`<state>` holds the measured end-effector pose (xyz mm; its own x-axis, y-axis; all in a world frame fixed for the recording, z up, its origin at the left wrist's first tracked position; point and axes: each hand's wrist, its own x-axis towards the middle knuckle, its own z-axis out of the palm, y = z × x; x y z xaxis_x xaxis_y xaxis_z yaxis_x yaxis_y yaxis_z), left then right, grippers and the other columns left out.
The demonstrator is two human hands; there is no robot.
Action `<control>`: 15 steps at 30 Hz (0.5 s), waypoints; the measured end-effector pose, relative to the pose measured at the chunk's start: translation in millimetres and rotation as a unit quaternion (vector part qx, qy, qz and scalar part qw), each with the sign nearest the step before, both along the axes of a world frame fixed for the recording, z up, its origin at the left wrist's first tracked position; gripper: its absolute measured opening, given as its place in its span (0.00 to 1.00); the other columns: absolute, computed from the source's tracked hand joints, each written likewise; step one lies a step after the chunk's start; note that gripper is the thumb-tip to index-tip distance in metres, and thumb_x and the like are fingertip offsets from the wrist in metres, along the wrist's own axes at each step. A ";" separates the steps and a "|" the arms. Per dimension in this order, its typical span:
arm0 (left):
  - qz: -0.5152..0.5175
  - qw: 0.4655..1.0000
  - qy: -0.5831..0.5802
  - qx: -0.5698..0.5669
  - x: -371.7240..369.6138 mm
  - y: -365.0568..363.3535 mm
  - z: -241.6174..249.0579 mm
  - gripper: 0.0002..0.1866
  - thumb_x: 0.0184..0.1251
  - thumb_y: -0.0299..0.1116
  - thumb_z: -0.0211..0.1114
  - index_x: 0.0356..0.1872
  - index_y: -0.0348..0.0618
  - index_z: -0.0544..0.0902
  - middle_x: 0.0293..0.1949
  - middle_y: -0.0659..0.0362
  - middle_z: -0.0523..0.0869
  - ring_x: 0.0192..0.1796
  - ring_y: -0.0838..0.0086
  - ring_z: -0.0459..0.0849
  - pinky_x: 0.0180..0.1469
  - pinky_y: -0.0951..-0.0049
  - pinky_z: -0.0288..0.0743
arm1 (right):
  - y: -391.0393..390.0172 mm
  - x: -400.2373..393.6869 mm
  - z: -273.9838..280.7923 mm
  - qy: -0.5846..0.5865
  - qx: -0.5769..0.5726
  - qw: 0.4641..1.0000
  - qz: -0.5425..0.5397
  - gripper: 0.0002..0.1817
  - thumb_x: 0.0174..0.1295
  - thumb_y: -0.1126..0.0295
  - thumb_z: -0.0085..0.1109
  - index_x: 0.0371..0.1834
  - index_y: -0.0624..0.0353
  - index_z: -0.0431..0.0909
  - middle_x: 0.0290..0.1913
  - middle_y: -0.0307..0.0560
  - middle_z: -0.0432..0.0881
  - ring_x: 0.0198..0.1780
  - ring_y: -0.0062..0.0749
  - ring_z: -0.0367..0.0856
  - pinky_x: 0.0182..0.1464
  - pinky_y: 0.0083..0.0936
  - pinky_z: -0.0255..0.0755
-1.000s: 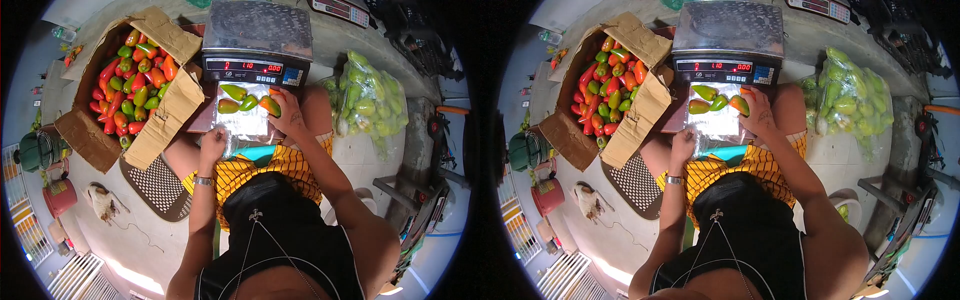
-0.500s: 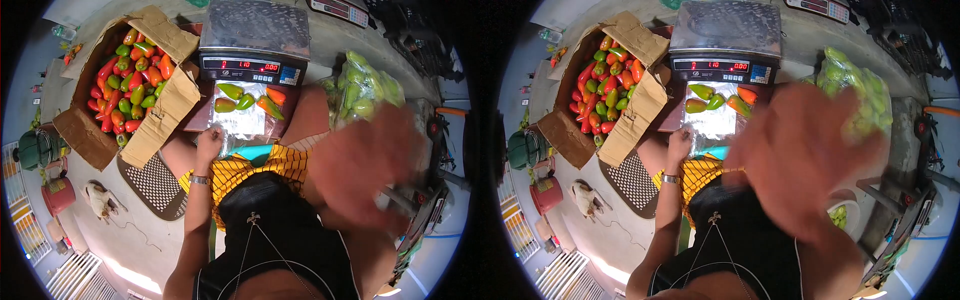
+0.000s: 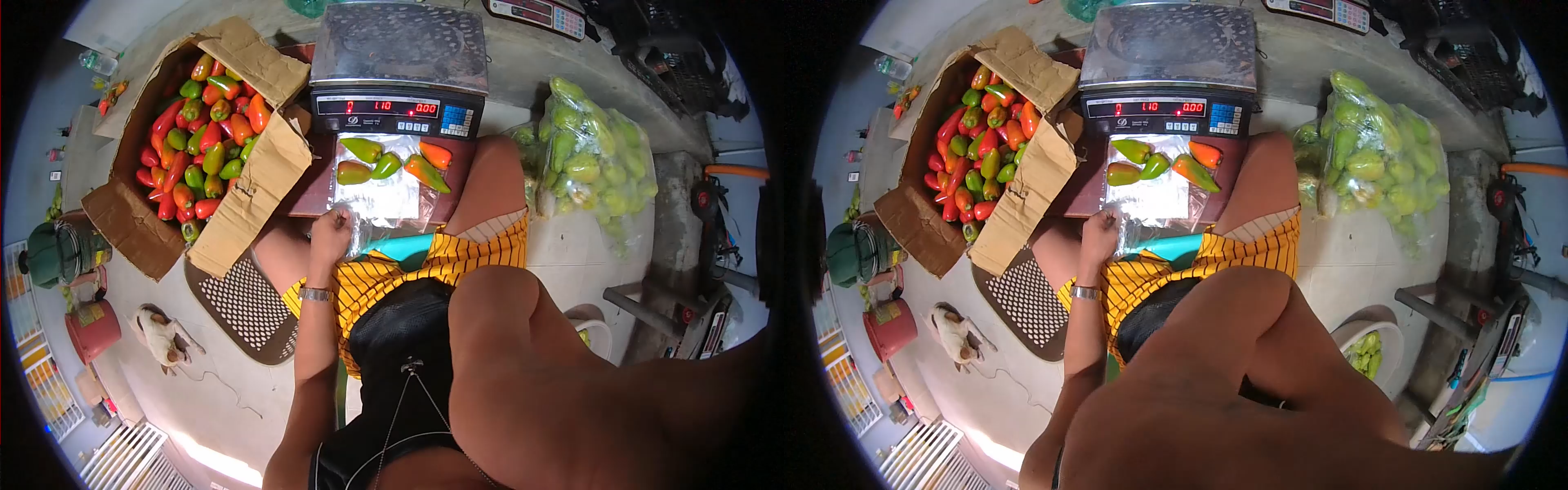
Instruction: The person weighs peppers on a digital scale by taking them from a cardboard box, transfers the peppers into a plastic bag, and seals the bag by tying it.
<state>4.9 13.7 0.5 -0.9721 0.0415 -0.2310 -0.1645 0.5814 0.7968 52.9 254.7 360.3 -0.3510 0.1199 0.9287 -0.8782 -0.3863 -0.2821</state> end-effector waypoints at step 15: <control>-0.001 1.000 -0.009 -0.004 0.3 0.0 6.8 0.09 0.69 0.29 0.68 0.41 0.32 0.87 0.30 0.45 0.89 0.32 0.63 0.90 0.40 0.64 0.81 | -4.4 5.5 7.1 0.015 0.010 0.999 -0.046 0.05 0.69 0.70 0.64 0.44 0.56 0.85 0.47 0.44 0.83 0.49 0.32 0.83 0.54 0.31 0.77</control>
